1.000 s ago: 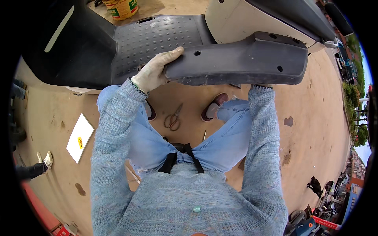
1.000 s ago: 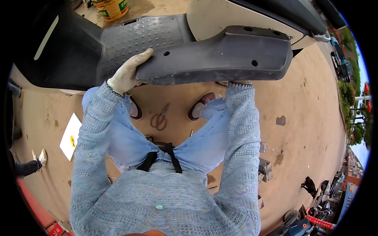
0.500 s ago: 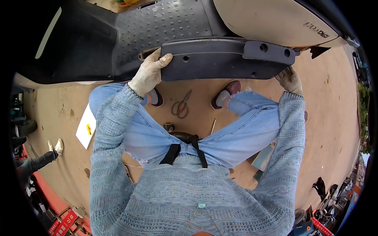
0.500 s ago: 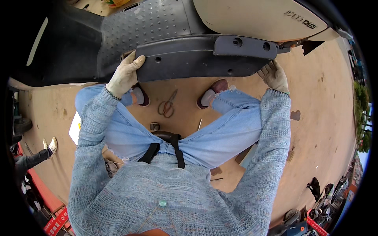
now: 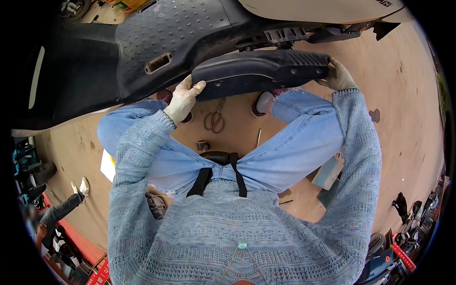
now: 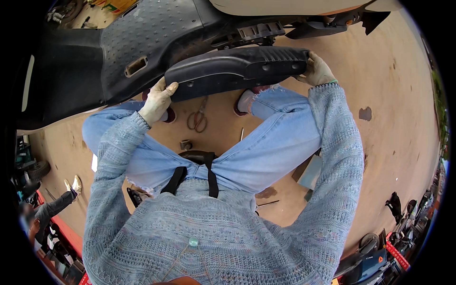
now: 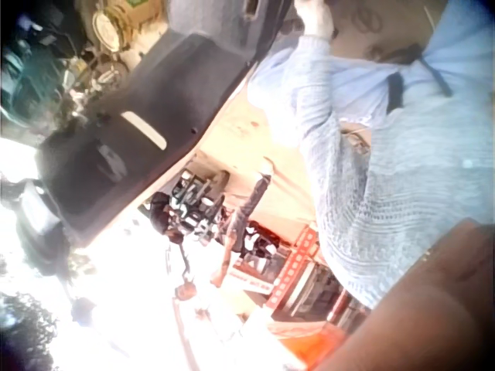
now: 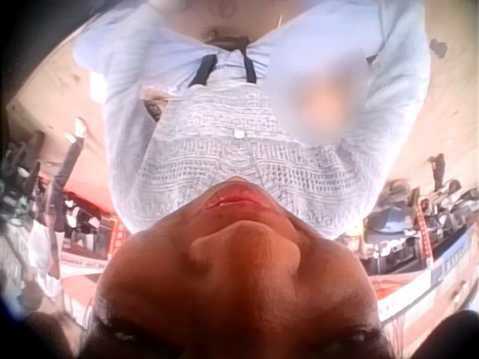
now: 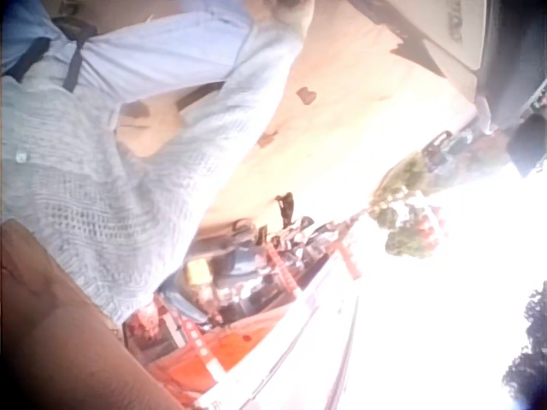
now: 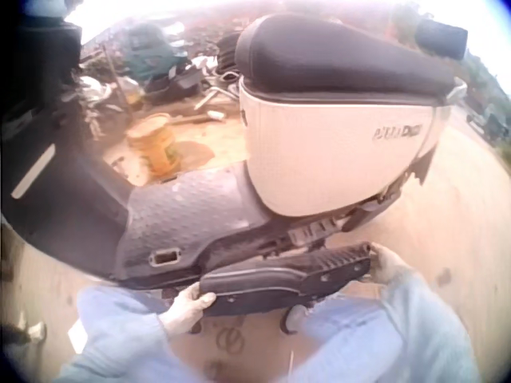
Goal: The person sits on the ground and uses a screwdriver to remove screws from the side panel of a scooter. They then use a flathead screwdriver to pry open the panel and remove it from the vehicle.
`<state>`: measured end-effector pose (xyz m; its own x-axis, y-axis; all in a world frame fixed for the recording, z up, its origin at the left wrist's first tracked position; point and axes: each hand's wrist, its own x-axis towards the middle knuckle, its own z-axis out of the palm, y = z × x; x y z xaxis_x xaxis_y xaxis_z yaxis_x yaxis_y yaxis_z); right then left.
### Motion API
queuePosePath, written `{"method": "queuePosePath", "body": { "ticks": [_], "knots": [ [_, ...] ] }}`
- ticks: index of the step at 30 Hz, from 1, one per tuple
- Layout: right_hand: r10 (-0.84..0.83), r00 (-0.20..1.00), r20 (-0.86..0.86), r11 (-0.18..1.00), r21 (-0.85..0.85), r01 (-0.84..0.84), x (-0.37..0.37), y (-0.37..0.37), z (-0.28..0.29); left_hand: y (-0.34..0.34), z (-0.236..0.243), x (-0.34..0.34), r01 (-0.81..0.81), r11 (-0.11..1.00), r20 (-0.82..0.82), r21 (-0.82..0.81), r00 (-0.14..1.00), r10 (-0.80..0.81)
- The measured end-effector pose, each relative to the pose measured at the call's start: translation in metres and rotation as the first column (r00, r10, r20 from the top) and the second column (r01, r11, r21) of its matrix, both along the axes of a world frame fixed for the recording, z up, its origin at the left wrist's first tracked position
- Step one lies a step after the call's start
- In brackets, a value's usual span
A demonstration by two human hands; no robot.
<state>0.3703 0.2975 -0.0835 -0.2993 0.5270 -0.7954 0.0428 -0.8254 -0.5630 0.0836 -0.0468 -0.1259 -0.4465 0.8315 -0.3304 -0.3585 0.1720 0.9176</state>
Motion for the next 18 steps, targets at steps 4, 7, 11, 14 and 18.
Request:
{"method": "queuePosePath", "body": {
  "ticks": [4,7,11,14,18],
  "knots": [
    [-0.023,0.999,0.034,0.991,0.133,0.019,-0.008,0.026,-0.024,0.006,-0.018,0.006,-0.035,0.999,-0.030,0.029,0.999,0.036],
    [-0.056,0.997,0.052,0.983,0.176,0.046,-0.024,0.043,-0.034,0.010,-0.031,-0.006,-0.078,0.997,-0.088,0.027,0.993,0.080],
    [0.197,0.550,0.812,0.143,0.531,-0.835,-0.037,0.063,-0.055,0.022,-0.027,-0.010,-0.188,0.980,-0.215,-0.073,0.962,0.168],
    [0.075,0.507,0.859,-0.026,0.510,-0.860,-0.055,0.070,-0.071,0.028,-0.032,-0.017,-0.242,0.964,-0.320,-0.108,0.927,0.197],
    [-0.138,0.657,0.741,-0.195,0.630,-0.752,-0.065,0.057,-0.067,0.025,-0.043,-0.018,-0.283,0.927,-0.427,-0.246,0.890,0.159]
  ]
}}
